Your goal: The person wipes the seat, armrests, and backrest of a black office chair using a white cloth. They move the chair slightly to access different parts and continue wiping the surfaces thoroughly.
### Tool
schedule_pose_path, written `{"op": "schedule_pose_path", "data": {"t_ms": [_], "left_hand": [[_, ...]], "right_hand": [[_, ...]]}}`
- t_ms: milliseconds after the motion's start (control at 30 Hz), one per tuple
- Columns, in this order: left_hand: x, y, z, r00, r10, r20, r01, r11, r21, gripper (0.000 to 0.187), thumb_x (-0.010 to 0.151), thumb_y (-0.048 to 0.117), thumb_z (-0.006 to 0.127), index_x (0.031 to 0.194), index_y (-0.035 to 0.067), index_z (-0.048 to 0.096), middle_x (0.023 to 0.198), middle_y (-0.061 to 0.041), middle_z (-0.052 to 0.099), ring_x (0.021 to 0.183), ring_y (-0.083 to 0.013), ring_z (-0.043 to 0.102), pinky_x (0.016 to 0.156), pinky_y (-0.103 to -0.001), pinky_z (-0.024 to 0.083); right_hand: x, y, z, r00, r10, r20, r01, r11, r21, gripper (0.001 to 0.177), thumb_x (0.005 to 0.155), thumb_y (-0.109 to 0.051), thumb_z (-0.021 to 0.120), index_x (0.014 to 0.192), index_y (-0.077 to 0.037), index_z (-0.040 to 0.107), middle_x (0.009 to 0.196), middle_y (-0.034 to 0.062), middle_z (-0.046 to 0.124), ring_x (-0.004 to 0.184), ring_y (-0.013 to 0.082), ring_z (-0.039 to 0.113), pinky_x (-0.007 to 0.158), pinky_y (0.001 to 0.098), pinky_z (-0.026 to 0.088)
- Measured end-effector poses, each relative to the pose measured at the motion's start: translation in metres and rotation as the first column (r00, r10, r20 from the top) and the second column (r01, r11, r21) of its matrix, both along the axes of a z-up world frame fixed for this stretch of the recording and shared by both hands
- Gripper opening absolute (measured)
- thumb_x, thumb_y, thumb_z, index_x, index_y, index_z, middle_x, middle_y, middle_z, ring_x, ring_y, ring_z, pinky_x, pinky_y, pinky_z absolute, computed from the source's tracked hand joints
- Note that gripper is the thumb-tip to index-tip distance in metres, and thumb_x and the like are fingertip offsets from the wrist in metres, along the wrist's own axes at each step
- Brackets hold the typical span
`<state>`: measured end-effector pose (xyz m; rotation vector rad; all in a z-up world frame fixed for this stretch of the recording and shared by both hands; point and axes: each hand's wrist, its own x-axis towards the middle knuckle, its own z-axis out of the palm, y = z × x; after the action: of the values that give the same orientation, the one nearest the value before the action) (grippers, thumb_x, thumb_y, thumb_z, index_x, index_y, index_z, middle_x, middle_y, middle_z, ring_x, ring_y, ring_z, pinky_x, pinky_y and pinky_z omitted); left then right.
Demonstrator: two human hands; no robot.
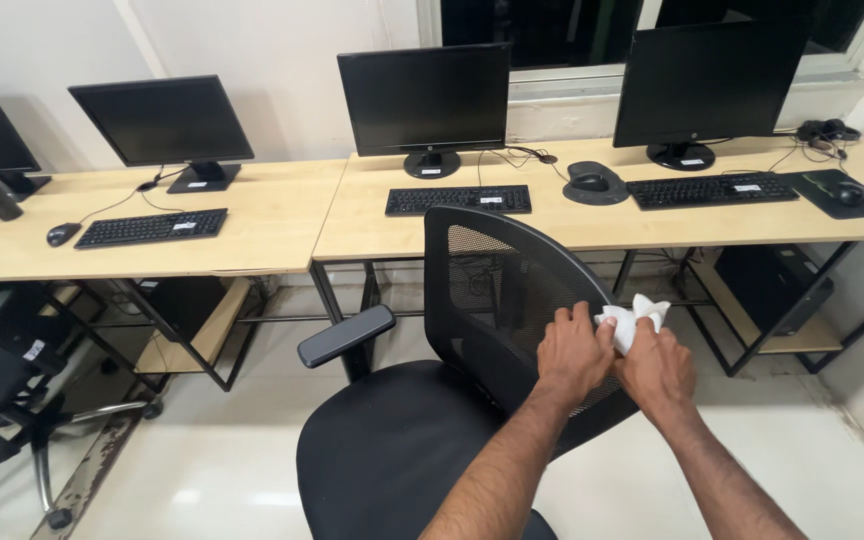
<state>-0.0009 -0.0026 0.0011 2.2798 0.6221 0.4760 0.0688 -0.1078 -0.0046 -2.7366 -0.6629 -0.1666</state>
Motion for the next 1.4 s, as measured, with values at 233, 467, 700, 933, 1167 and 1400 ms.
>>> {"op": "schedule_pose_path", "data": {"t_ms": [233, 467, 700, 933, 1167, 1400], "left_hand": [[-0.012, -0.021, 0.011, 0.997, 0.080, -0.024, -0.082, 0.993, -0.086, 0.078, 0.097, 0.061, 0.052, 0.146, 0.001, 0.044, 0.134, -0.029, 0.053, 0.120, -0.0483, 0.058, 0.100, -0.056, 0.049], [-0.052, -0.036, 0.032, 0.987, 0.056, -0.151, -0.081, 0.983, -0.164, 0.097, 0.085, 0.069, 0.067, 0.147, -0.001, 0.039, 0.136, -0.028, 0.053, 0.123, -0.0453, 0.060, 0.101, -0.052, 0.052], [-0.098, -0.044, 0.018, 0.953, -0.057, -0.299, -0.009, 0.977, -0.212, 0.084, 0.084, 0.068, 0.066, 0.135, 0.000, 0.060, 0.126, -0.024, 0.069, 0.121, -0.0376, 0.067, 0.102, -0.046, 0.054], [-0.160, -0.042, 0.004, 0.927, -0.152, -0.343, 0.117, 0.986, -0.122, 0.087, 0.083, 0.071, 0.065, 0.132, -0.001, 0.065, 0.122, -0.023, 0.071, 0.118, -0.0357, 0.068, 0.101, -0.046, 0.053], [-0.201, -0.063, -0.010, 0.915, -0.059, -0.399, 0.103, 0.991, 0.089, 0.064, 0.070, 0.034, 0.086, 0.122, 0.003, 0.066, 0.117, -0.021, 0.073, 0.110, -0.0368, 0.071, 0.095, -0.045, 0.056], [-0.218, -0.099, -0.016, 0.938, 0.159, -0.309, -0.110, 0.980, 0.168, 0.049, 0.069, 0.014, 0.080, 0.117, 0.015, 0.074, 0.105, -0.015, 0.076, 0.100, -0.0343, 0.073, 0.090, -0.045, 0.058]], "right_hand": [[-0.017, -0.014, 0.015, 0.988, 0.053, -0.143, -0.079, 0.981, -0.179, 0.054, 0.078, -0.048, 0.082, 0.109, -0.004, 0.075, 0.096, 0.0183, 0.079, 0.092, 0.0341, 0.077, 0.079, 0.0469, 0.063], [-0.045, -0.043, 0.049, 0.836, 0.134, -0.532, -0.379, 0.841, -0.385, 0.066, 0.073, -0.046, 0.087, 0.116, 0.003, 0.073, 0.094, 0.0190, 0.079, 0.072, 0.0231, 0.081, 0.057, 0.0302, 0.066], [-0.075, -0.071, 0.069, 0.695, 0.231, -0.681, -0.478, 0.856, -0.197, 0.044, 0.078, -0.032, 0.081, 0.116, -0.009, 0.078, 0.097, 0.0146, 0.085, 0.073, 0.0212, 0.081, 0.067, 0.0350, 0.065], [-0.121, -0.075, 0.085, 0.963, 0.265, -0.049, -0.269, 0.954, -0.129, 0.037, 0.082, -0.014, 0.074, 0.119, -0.019, 0.073, 0.108, 0.0090, 0.075, 0.104, 0.0319, 0.073, 0.090, 0.0466, 0.058], [-0.117, -0.072, 0.053, 0.830, 0.532, 0.167, -0.496, 0.841, -0.215, 0.066, 0.073, -0.004, 0.077, 0.133, -0.024, 0.059, 0.134, 0.0094, 0.052, 0.128, 0.0310, 0.056, 0.103, 0.0439, 0.052], [-0.107, -0.073, 0.041, 0.656, 0.667, 0.353, -0.620, 0.743, -0.252, 0.066, 0.056, -0.009, 0.091, 0.116, -0.024, 0.067, 0.142, 0.0059, 0.048, 0.143, 0.0311, 0.043, 0.115, 0.0434, 0.041]]}}
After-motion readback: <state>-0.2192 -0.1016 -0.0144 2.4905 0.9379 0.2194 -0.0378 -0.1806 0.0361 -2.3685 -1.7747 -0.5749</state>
